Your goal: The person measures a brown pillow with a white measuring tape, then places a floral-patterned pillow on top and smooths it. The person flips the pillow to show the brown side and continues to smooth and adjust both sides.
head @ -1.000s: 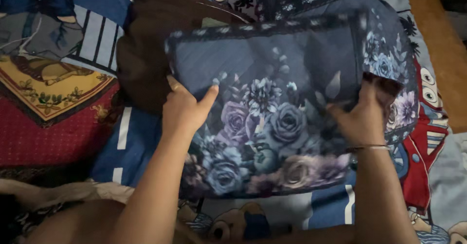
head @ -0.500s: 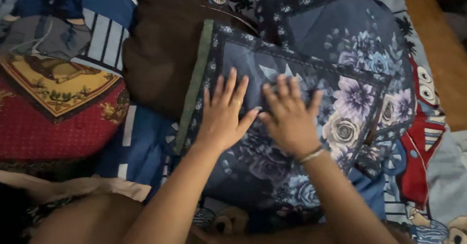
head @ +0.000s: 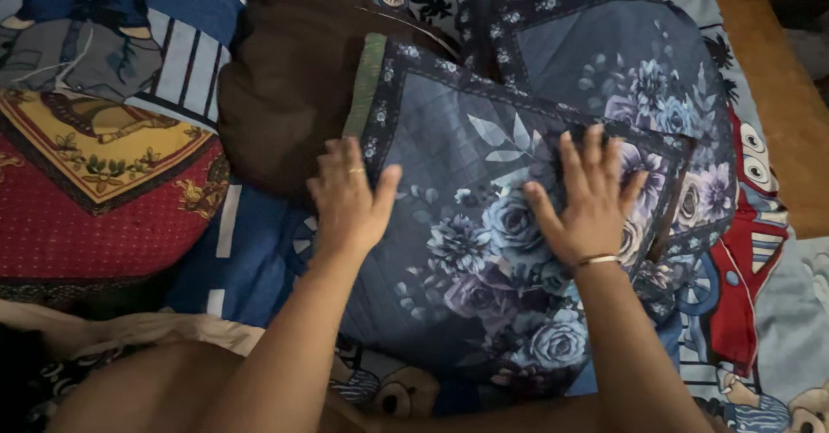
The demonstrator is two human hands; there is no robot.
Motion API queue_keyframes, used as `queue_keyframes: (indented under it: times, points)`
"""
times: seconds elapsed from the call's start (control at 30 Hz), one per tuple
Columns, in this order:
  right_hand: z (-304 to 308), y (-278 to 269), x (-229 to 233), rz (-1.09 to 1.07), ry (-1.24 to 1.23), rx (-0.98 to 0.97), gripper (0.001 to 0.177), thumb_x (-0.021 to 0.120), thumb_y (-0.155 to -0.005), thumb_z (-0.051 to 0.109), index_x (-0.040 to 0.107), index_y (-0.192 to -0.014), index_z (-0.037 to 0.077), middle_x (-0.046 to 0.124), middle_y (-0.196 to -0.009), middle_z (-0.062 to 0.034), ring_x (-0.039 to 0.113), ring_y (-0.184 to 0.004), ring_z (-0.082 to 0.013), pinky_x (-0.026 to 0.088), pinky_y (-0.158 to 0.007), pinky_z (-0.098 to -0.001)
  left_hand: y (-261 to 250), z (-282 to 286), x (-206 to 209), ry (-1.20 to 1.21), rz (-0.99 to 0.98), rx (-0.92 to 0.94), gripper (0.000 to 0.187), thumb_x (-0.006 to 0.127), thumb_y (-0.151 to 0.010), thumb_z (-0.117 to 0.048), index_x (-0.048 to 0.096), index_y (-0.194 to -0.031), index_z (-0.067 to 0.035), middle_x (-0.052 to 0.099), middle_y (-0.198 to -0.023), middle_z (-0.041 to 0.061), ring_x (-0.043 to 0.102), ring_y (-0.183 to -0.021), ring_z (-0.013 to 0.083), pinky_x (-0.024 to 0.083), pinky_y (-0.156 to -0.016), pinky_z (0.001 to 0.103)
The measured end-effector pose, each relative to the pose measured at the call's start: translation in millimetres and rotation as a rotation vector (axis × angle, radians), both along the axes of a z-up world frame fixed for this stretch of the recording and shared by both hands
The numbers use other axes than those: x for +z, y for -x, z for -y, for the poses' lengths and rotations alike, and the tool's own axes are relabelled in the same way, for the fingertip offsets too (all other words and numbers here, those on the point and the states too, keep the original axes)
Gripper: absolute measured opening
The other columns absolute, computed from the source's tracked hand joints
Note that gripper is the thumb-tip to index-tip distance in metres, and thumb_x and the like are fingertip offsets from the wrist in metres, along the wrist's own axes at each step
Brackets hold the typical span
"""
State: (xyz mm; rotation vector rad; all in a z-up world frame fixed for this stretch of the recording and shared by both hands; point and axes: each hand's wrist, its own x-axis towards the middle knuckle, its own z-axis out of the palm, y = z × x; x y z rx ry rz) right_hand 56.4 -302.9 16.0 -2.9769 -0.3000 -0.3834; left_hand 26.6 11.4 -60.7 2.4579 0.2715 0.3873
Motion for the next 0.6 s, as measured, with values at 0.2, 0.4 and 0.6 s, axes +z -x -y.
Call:
queue_keyframes:
  times: [0.2, 0.4, 0.6]
  points:
    - [49.1, -16.6, 10.8, 0.089, -1.029, -0.256, 0.072, 0.085, -0.088, 0.026, 0.045, -0.141, -0.001, 0.058, -0.139, -0.02, 0.057, -0.126, -0.0282, 0.045, -0.109, -0.0437, -9.8, 9.5, 43.4, 0.679, -0.012, -0.012, 0.077, 0.076, -0.083, -0.043, 0.056, -0.137, 0.009, 0.069, -0.13, 0.026, 0.067, -0.121, 0.0334, 0.051, -0.104, 0.037]
    - [35.7, 2.2, 42.0, -0.04, -1.411, -0.408, 0.043, 0.08, -0.086, 0.012, 0.054, -0.119, 0.003, 0.068, -0.109, -0.008, 0.069, -0.092, -0.0185, 0.057, -0.075, -0.0332, 0.5, 8.3, 96.5, 1.209, -0.053, -0.008, 0.075, 0.076, -0.08, -0.042, 0.056, -0.14, -0.003, 0.065, -0.136, 0.011, 0.062, -0.122, 0.0199, 0.048, -0.101, 0.033]
    - [13.1, 43.4, 102.9, 0.114, -1.623, 0.241, 0.034, 0.076, -0.104, 0.007, 0.061, -0.135, 0.004, 0.064, -0.129, -0.0065, 0.065, -0.116, -0.0176, 0.055, -0.105, -0.0322, 13.4, -8.4, 138.8, 1.097, -0.013, 0.132, 0.096, 0.066, -0.088, -0.064, 0.043, -0.149, 0.007, 0.053, -0.151, 0.018, 0.05, -0.142, 0.0244, 0.039, -0.116, 0.036]
